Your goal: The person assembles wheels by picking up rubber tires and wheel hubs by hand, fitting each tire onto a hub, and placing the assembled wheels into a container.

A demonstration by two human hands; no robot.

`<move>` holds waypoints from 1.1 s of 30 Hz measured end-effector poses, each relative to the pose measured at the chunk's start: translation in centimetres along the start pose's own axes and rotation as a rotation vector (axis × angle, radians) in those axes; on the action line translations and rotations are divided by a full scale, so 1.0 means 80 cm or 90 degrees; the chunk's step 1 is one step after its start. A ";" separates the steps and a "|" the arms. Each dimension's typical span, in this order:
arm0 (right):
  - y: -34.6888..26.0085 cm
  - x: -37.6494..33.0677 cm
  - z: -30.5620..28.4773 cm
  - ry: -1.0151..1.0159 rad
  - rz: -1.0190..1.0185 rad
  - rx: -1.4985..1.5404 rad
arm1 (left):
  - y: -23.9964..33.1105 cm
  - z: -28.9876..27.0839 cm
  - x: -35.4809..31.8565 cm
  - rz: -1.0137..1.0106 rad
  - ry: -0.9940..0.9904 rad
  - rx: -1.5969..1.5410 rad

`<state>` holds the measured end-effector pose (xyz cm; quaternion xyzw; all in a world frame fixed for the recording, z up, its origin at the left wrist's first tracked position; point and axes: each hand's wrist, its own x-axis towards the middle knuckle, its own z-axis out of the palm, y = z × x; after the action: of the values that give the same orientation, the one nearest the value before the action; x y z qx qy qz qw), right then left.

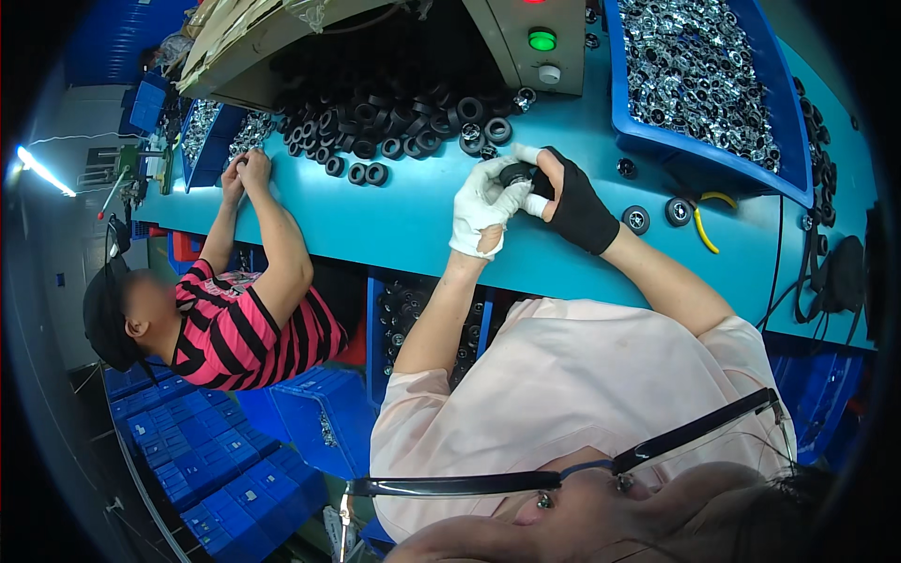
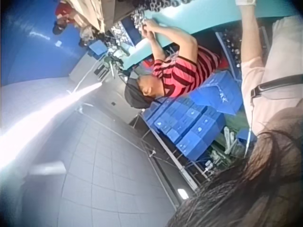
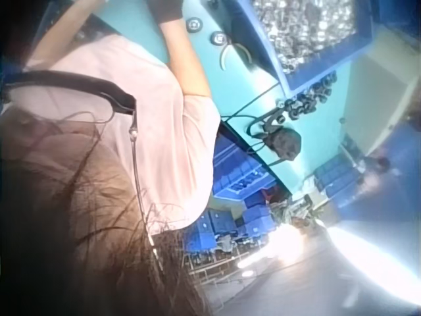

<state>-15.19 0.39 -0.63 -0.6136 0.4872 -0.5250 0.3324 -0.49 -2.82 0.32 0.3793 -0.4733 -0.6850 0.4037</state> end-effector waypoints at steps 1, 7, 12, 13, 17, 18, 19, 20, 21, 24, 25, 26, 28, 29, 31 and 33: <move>0.002 0.000 -0.001 0.000 0.002 0.001 | -0.003 -0.003 -0.001 0.028 -0.019 0.025; 0.007 -0.006 -0.005 -0.011 0.026 -0.048 | 0.000 0.007 -0.009 0.135 -0.041 0.138; 0.002 -0.011 -0.005 -0.019 0.084 -0.046 | 0.010 0.006 -0.017 0.034 -0.046 0.093; 0.001 -0.012 -0.004 -0.019 0.085 -0.048 | 0.004 0.001 -0.016 0.063 -0.056 0.117; 0.008 -0.003 -0.009 -0.073 0.083 -0.029 | 0.000 -0.004 -0.009 0.093 -0.049 0.099; 0.008 0.000 -0.009 -0.106 0.090 -0.012 | -0.001 -0.008 -0.005 0.094 -0.047 0.097; 0.007 0.000 -0.008 -0.109 0.089 -0.013 | -0.004 -0.014 0.002 0.100 -0.062 0.102; 0.004 0.000 -0.006 -0.084 0.082 0.023 | -0.006 -0.021 0.005 0.105 -0.077 0.106; 0.003 0.001 -0.005 -0.056 0.076 0.058 | -0.001 -0.022 0.005 0.091 -0.086 0.148; 0.001 0.005 -0.006 -0.037 0.139 0.137 | 0.012 -0.015 -0.002 -0.093 -0.044 0.014; 0.004 0.005 -0.007 -0.053 0.156 0.079 | 0.007 -0.016 -0.003 -0.073 -0.045 0.036; 0.005 0.005 -0.008 -0.054 0.157 0.080 | 0.004 -0.016 -0.004 -0.074 -0.044 0.036; 0.006 0.003 -0.007 -0.088 0.159 0.015 | 0.000 -0.013 -0.008 0.013 -0.049 0.089; 0.010 0.003 -0.008 -0.090 0.160 0.016 | -0.001 -0.009 -0.012 0.012 -0.047 0.089; 0.017 0.006 -0.011 -0.080 0.199 0.094 | 0.001 -0.001 -0.016 -0.029 -0.011 0.069; 0.012 0.012 -0.009 -0.075 0.189 0.099 | 0.004 0.000 -0.012 -0.036 -0.001 0.057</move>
<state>-16.11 -0.74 -1.02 -0.5368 0.5102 -0.4695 0.4807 -0.04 -2.02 0.73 0.4095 -0.4926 -0.6749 0.3664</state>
